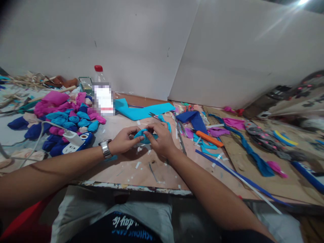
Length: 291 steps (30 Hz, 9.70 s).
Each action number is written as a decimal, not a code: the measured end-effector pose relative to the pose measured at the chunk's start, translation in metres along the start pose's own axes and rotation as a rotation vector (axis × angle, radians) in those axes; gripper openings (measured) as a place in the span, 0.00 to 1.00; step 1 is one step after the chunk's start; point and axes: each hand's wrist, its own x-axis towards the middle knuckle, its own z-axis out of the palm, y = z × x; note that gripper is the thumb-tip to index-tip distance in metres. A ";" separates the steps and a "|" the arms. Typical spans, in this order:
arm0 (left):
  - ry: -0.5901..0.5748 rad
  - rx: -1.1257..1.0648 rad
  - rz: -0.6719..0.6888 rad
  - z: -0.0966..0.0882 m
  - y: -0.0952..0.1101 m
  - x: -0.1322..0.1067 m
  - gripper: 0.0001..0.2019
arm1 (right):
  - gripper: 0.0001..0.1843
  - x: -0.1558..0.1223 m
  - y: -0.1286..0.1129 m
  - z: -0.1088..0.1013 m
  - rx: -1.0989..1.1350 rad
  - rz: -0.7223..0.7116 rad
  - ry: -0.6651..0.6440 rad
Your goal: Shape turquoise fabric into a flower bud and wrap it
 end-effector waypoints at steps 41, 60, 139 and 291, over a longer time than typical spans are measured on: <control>0.010 0.095 0.148 -0.002 0.002 -0.002 0.15 | 0.16 -0.001 0.004 0.002 0.030 -0.024 -0.053; 0.033 0.068 0.159 -0.001 0.001 -0.001 0.15 | 0.14 -0.002 0.008 0.003 0.005 -0.019 -0.054; 0.005 0.127 0.139 0.000 0.002 -0.002 0.19 | 0.15 -0.002 0.004 0.002 0.073 -0.091 -0.129; 0.152 -0.043 0.181 0.001 -0.001 0.002 0.10 | 0.13 0.005 0.005 -0.001 0.037 -0.120 0.027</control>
